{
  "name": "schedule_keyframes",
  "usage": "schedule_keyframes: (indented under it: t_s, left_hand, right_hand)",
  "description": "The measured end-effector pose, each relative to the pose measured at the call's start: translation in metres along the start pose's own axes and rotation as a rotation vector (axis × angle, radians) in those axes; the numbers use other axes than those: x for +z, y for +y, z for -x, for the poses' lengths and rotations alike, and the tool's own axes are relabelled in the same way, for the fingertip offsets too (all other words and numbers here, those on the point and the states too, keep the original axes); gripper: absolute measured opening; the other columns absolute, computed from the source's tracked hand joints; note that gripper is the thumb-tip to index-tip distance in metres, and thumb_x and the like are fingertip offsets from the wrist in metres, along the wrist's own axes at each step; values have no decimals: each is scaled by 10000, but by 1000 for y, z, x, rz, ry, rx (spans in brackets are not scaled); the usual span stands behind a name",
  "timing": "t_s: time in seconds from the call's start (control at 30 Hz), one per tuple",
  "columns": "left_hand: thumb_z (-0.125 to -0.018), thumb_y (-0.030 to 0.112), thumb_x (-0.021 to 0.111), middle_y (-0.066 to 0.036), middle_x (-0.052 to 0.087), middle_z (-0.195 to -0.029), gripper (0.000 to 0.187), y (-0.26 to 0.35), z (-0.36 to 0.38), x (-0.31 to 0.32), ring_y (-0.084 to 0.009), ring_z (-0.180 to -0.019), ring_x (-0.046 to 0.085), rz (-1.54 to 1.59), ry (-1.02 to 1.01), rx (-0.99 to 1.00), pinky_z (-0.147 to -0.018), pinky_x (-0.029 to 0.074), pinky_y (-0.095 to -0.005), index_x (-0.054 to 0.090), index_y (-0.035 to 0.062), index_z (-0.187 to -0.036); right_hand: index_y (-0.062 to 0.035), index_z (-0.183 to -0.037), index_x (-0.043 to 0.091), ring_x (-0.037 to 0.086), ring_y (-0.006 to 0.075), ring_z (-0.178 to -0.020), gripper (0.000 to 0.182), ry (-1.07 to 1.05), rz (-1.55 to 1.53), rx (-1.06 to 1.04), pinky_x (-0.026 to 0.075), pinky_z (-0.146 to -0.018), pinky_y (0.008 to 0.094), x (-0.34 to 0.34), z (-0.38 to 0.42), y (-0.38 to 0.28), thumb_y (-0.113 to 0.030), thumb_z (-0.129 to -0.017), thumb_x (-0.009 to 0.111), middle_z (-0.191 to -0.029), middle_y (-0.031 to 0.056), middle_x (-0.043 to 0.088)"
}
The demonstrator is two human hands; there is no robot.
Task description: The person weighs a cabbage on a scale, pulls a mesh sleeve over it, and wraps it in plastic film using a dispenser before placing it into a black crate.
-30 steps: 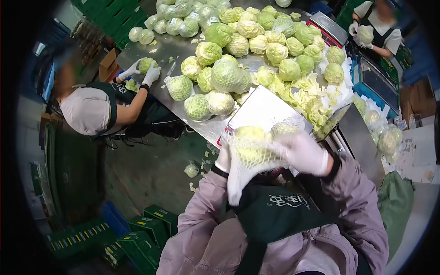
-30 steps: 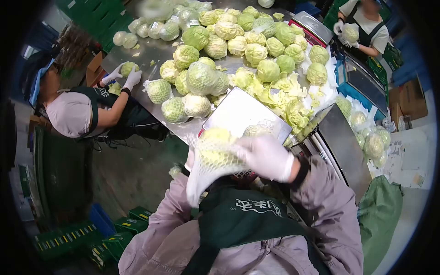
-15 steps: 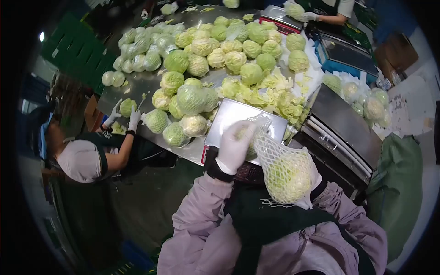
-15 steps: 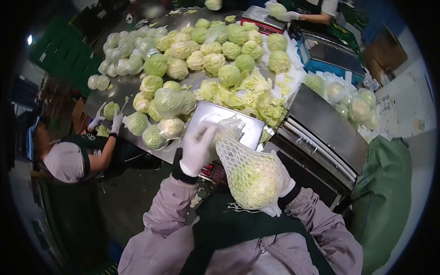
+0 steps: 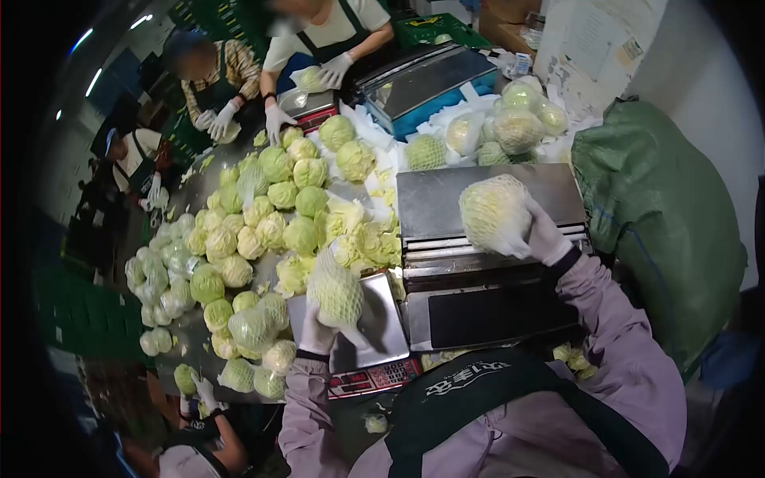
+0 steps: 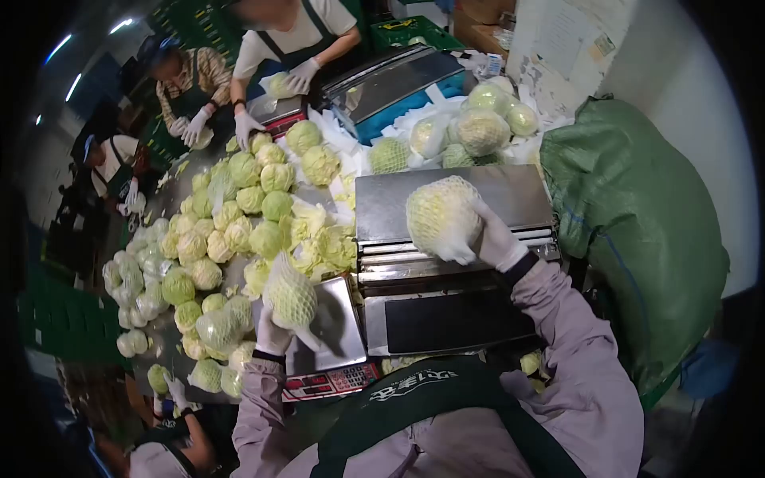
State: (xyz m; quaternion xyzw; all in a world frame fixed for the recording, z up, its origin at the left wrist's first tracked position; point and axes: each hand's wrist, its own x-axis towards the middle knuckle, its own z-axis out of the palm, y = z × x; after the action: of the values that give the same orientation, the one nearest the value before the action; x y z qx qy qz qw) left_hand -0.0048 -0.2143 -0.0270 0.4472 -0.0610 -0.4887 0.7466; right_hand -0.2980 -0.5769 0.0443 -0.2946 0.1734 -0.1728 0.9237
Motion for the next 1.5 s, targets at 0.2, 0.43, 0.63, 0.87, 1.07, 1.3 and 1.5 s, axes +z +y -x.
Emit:
schedule_keyframes:
  t_s: [0.2, 0.43, 0.63, 0.87, 1.07, 1.3, 1.5]
  left_hand:
    - [-842, 201, 612, -144, 451, -1319, 650, 40, -158, 179, -268, -1209, 465, -180, -394, 189, -1005, 405, -399, 306, 22, -1387]
    - [-730, 298, 767, -143, 578, -1103, 720, -48, -300, 304, -224, -985, 584, -779, -391, 72, -846, 466, -311, 385, 55, -1290]
    - [-767, 424, 717, -185, 555, -1156, 756, -86, -312, 300, -260, -1109, 527, -760, -365, -193, -976, 379, -320, 398, 38, -1334]
    - [-807, 324, 720, -197, 440, -1294, 661, -114, -299, 301, -273, -1191, 457, -948, -311, 367, -990, 377, -344, 420, 31, -1318]
    - [-856, 274, 677, -178, 426, -1332, 757, -125, -293, 307, -250, -1225, 426, -559, -347, 65, -1000, 375, -318, 238, 64, -1437]
    - [-866, 297, 640, -199, 437, -1342, 692, -70, -235, 271, -315, -1239, 434, -1014, -281, 206, -1020, 358, -376, 305, 76, -1430]
    - [-686, 163, 684, -92, 518, -1274, 591, -29, -176, 205, -301, -1137, 511, -2073, -1049, 707, -932, 422, -460, 554, 308, -1244]
  right_hand:
    - [-24, -1277, 485, 578, 184, -1075, 507, 344, 349, -72, 467, -920, 315, -55, -50, -18, -321, -887, 614, -1196, 97, 588]
    - [5, -1302, 458, 606, 213, -973, 665, 482, 811, 333, 497, -842, 317, -38, -32, -55, -424, -838, 664, -1156, 108, 606]
    - [39, -1399, 283, 534, 288, -1102, 799, 554, 1088, -255, 426, -950, 353, -139, -56, -61, -397, -849, 664, -1253, 241, 494]
    - [19, -1435, 212, 393, 331, -1269, 742, 307, 1042, -432, 332, -1046, 375, -103, -101, -56, -317, -902, 604, -1427, 259, 287]
    - [5, -1433, 249, 314, 303, -1330, 700, 348, 1081, -397, 241, -1102, 362, -113, -108, -62, -304, -910, 597, -1418, 239, 326]
    - [-47, -1251, 547, 592, 180, -958, 353, 368, 1203, -503, 450, -858, 286, -119, -40, -92, -174, -921, 555, -1057, 113, 629]
    - [-163, -1070, 661, 548, 250, -984, 343, -367, 1962, -363, 454, -841, 364, -128, 52, -115, -30, -766, 570, -1066, 30, 610]
